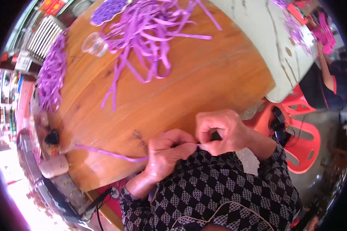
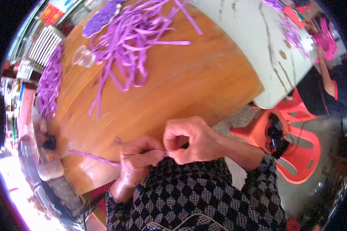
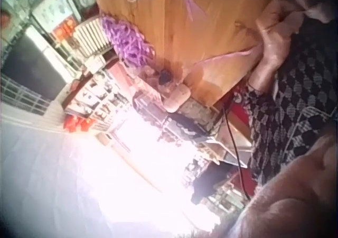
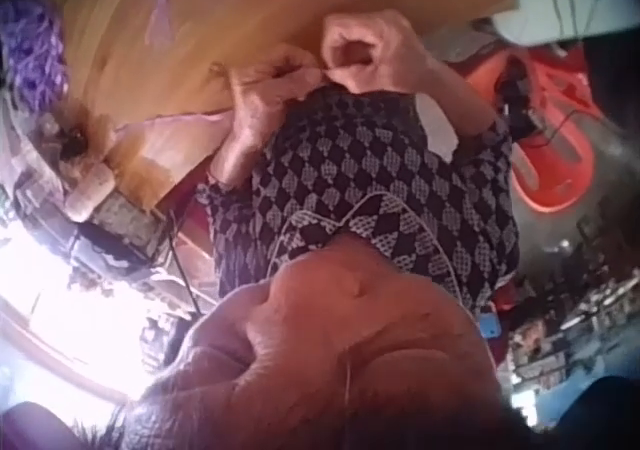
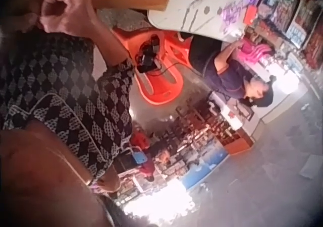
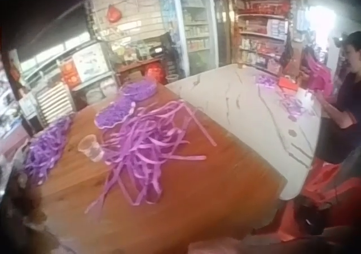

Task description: The person ties knots in purple ribbons by hand, one at a time, and stretches each ribbon between both hands to tighten them. After tying several knots along the length of a ribbon, they set it down and pick up a new ribbon to repeat the process.

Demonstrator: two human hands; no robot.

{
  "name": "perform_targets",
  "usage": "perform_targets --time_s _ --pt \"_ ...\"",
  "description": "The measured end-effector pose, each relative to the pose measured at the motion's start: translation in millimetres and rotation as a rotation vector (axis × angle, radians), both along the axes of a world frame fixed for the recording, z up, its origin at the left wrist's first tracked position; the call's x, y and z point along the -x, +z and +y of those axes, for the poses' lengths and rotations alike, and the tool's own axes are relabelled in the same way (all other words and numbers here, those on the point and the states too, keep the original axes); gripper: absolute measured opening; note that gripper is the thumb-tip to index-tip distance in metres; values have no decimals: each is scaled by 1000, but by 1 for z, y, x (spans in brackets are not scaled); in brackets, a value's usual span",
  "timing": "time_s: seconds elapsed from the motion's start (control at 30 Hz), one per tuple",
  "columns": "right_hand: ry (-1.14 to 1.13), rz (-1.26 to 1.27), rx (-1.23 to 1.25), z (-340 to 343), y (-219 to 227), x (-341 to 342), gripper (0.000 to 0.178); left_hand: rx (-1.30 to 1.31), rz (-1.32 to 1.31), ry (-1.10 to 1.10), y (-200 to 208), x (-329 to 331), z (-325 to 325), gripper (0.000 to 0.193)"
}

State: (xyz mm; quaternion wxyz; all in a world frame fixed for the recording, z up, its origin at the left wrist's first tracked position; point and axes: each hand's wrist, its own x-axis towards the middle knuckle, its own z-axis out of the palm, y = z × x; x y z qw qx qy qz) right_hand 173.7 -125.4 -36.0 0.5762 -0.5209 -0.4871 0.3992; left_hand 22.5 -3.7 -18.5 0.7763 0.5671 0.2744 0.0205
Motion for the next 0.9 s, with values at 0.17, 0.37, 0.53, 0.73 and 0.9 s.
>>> perform_targets --time_s 0.17,0.37,0.53,0.73,0.9 --pt "-130 121 19 -17 10 -14 11 -137 -56 -141 0 9 10 13" --pt "-746 157 22 -37 14 -82 11 -346 0 71 2 52 53 19" --pt "-610 -279 128 -32 -7 -70 14 -99 -77 221 -6 55 53 18" --pt "-255 -723 -231 26 6 -1 50 1 -109 228 -3 50 47 19" --pt "-21 -392 -58 41 -11 20 33 50 -263 294 -2 56 44 19"
